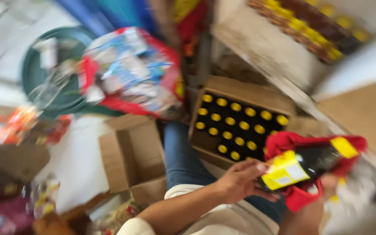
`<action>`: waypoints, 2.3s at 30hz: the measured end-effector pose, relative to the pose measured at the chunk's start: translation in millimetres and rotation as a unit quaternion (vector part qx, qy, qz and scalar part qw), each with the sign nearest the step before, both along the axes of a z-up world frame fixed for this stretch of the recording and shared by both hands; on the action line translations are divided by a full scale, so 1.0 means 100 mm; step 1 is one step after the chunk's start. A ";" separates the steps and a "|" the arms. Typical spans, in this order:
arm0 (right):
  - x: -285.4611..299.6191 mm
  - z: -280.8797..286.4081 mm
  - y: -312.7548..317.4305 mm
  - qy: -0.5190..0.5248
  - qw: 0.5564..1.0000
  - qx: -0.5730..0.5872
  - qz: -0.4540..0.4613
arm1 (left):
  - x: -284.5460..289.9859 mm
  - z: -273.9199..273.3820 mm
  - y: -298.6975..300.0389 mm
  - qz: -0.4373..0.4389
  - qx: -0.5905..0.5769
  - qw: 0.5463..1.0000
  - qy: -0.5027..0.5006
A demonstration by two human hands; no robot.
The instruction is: Wiping individual bottles of liquid with a cloth to clean them before stocking.
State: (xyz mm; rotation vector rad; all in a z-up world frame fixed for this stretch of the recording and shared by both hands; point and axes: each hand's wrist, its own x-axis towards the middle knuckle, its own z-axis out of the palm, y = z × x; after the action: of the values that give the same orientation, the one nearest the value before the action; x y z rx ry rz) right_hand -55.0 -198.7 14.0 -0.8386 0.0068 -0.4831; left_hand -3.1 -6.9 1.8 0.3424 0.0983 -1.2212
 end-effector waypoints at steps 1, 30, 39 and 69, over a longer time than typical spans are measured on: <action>0.00 -0.06 -0.01 0.020 0.999 -0.035 0.006 | 0.00 -0.03 -0.02 0.011 -0.019 1.000 0.002; 0.42 0.51 0.71 0.132 0.884 -0.434 -0.110 | 0.28 0.11 0.01 0.196 0.231 0.899 -0.316; 0.35 0.60 1.13 0.063 0.641 -0.742 -0.185 | 0.62 0.20 -0.05 0.326 0.235 0.884 -0.241; 0.43 0.60 0.88 0.213 0.831 -0.495 -0.136 | 0.52 0.00 -0.09 0.263 0.216 0.890 -0.303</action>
State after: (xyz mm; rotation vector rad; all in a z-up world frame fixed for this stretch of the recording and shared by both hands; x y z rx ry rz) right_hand -12.0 -110.3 74.0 -1.9858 0.3173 -0.5531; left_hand 49.2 -16.0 1.6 1.0057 -0.0790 -0.5021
